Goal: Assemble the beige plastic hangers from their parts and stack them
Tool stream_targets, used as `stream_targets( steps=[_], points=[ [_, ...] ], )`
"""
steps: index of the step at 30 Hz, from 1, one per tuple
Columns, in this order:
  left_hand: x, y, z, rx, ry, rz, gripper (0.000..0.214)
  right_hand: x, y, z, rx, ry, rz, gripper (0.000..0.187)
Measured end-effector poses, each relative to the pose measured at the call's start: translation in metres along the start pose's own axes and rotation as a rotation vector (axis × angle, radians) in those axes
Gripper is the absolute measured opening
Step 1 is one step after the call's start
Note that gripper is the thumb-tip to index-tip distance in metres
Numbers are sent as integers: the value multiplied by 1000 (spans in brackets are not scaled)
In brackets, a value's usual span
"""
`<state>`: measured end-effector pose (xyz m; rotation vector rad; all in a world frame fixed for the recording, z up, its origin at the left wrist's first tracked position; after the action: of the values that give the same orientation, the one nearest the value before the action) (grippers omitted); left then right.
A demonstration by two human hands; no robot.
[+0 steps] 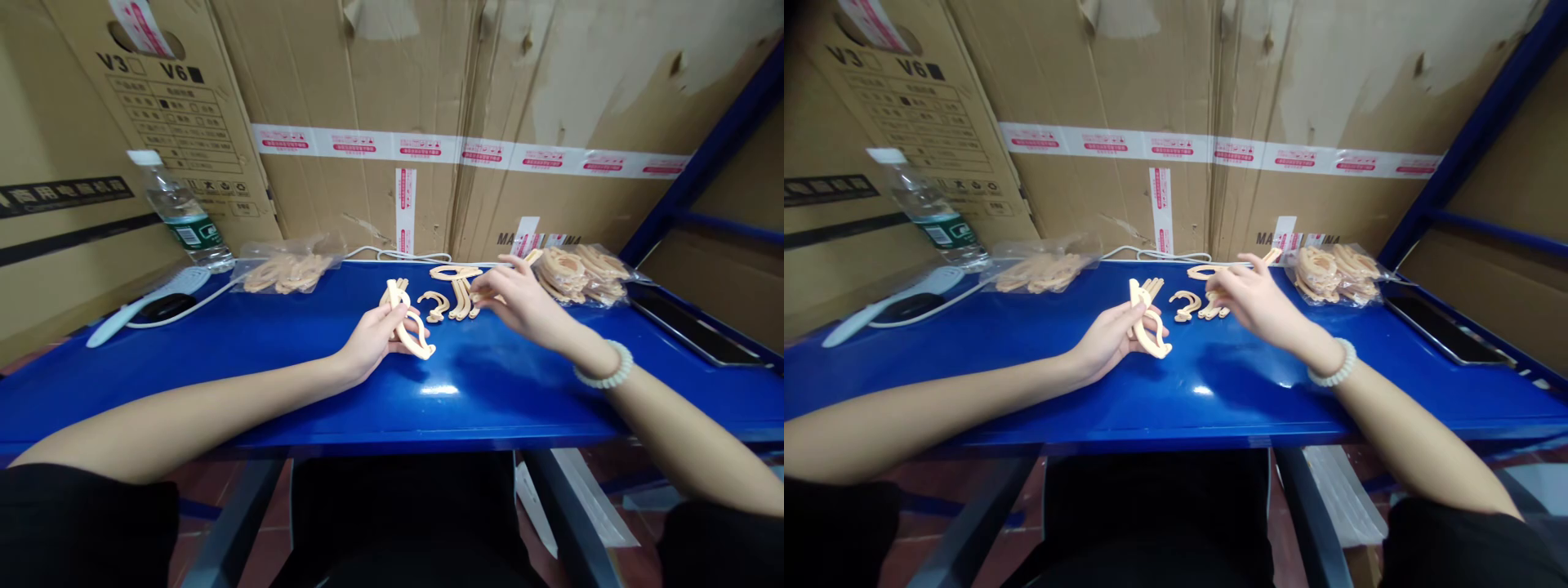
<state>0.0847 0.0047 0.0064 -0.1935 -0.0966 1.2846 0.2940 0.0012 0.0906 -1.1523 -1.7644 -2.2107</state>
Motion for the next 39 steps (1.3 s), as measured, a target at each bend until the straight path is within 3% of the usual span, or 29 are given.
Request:
stream_targets(
  steps=[3, 6, 9, 18, 21, 25, 33, 39],
  points=[
    [-1, 0, 1, 3, 9, -6, 23, -6, 3, 32, -46, -68, -102, 17],
    [-1, 0, 1, 0, 4, 3, 24, -12, -10, 50, 30, -99, -260, 18],
    [0, 0, 1, -1, 5, 8, 25, -15, -22, 53, 77, -126, -358, 20],
    [2, 1, 1, -43, 6, 0, 24, -20, -33, 55, 110, -269, -425, 24],
    [2, 1, 2, -54, 10, -1, 7, -20, -35, 54, 58, -266, -416, 29],
    [1, 1, 3, -46, 3, 15, 24, -16, -33, 45, 59, -244, -390, 32],
    [-1, 0, 3, -47, -42, 60, 20, -11, -28, 29, 98, -218, -379, 32],
    [-1, 1, 1, 50, -149, 18, 26, -2, -23, -11, 149, -54, -214, 40]
  ],
)
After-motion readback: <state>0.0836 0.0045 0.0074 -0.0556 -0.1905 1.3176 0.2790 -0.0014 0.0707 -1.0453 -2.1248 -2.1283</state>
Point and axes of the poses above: each hand's wrist, its own x-axis towards the middle knuckle, its own y-axis out of the back of the hand, z = x × y, the point moved 5 cm from there along x, towards the middle knuckle, and after that the axes turned 8 degrees about x, right-handed, at the moved point
